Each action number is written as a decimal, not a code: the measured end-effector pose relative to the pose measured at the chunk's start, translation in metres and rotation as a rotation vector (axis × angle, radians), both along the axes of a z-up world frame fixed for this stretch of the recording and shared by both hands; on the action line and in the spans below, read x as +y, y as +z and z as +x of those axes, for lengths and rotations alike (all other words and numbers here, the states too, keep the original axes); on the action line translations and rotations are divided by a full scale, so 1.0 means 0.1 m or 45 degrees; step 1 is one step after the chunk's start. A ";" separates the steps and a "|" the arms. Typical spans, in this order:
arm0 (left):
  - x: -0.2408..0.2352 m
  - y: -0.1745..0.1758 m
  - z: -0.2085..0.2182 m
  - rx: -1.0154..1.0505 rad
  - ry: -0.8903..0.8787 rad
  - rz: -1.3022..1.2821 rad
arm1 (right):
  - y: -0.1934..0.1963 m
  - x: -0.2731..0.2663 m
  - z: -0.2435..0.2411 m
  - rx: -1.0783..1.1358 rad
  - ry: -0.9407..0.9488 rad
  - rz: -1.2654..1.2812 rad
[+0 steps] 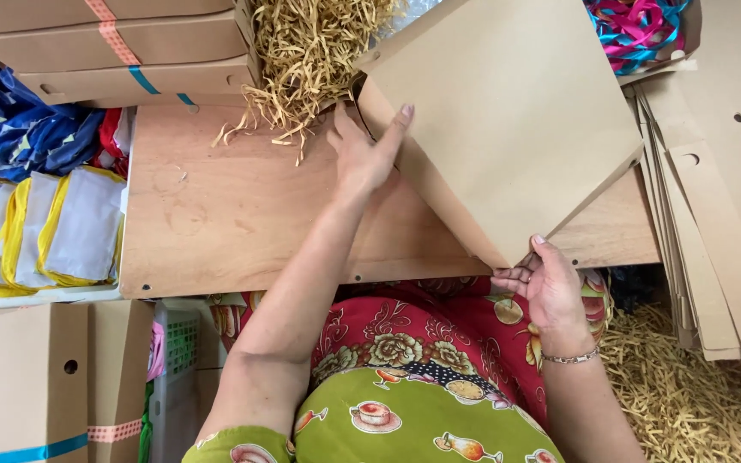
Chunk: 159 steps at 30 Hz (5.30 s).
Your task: Packing small pouches into a box and assembling a cardboard outer box by folding and tucking flaps.
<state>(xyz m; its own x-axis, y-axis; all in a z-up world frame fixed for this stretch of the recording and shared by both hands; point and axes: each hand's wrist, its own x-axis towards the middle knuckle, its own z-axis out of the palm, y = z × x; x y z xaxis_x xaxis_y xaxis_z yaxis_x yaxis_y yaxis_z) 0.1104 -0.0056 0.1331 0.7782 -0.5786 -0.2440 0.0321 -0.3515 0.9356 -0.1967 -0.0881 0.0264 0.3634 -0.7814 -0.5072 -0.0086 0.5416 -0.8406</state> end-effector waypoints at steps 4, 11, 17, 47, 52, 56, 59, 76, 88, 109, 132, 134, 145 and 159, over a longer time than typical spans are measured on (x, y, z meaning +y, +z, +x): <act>-0.27 -0.02 0.37 0.154 0.029 0.168 | 0.21 0.05 0.06 -0.087 -0.063 0.018; -0.40 -0.27 0.66 0.281 -0.010 -0.137 | 0.20 -0.18 -0.01 -0.046 -0.075 -0.062; -0.40 -0.09 0.70 0.211 -0.189 -0.142 | 0.52 -0.74 -0.01 0.263 -0.263 -0.272; -0.21 -0.27 0.44 0.713 -0.172 -0.268 | 0.15 -1.75 0.16 -0.332 -0.492 -0.347; -0.04 -0.30 0.34 0.766 -0.235 -0.391 | 0.43 -1.48 0.16 -0.577 -0.217 -0.327; 0.07 -0.43 0.34 0.673 -0.432 -0.461 | 0.42 -1.58 -0.02 -0.518 -0.203 -0.279; 0.10 -0.56 0.32 0.729 -0.501 -0.430 | 0.50 -1.57 -0.10 -0.470 -0.197 -0.277; -0.12 -0.87 0.16 0.663 0.008 -0.846 | 0.41 -2.68 0.34 -0.350 -0.154 -0.357; -0.09 -0.87 0.11 0.476 0.120 -0.611 | 0.22 -2.69 0.37 0.946 0.000 -0.899; 0.05 -0.61 -0.01 0.242 -0.377 -1.146 | 1.44 -0.12 1.03 1.061 0.659 -2.596; 0.01 -0.65 -0.17 0.235 -0.240 -1.097 | 1.23 -0.54 0.60 1.097 0.544 -2.805; -0.02 -0.66 -0.22 0.216 -0.168 -1.033 | 1.21 -0.52 0.61 1.078 0.490 -2.801; -0.09 -0.62 -0.41 0.061 -0.046 -0.913 | 1.24 -0.53 0.54 0.712 0.349 -2.574; -0.09 -0.53 -0.38 -0.362 -0.082 -0.844 | 1.18 -0.46 0.57 0.756 0.377 -2.675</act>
<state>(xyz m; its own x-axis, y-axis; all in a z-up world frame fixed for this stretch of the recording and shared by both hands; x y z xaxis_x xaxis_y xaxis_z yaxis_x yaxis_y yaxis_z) 0.0720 -0.0141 0.0803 0.7189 -0.5816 0.3807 -0.2457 0.2997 0.9219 -0.1392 -0.1345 0.1446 0.7085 -0.1568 0.6881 -0.2986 -0.9500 0.0910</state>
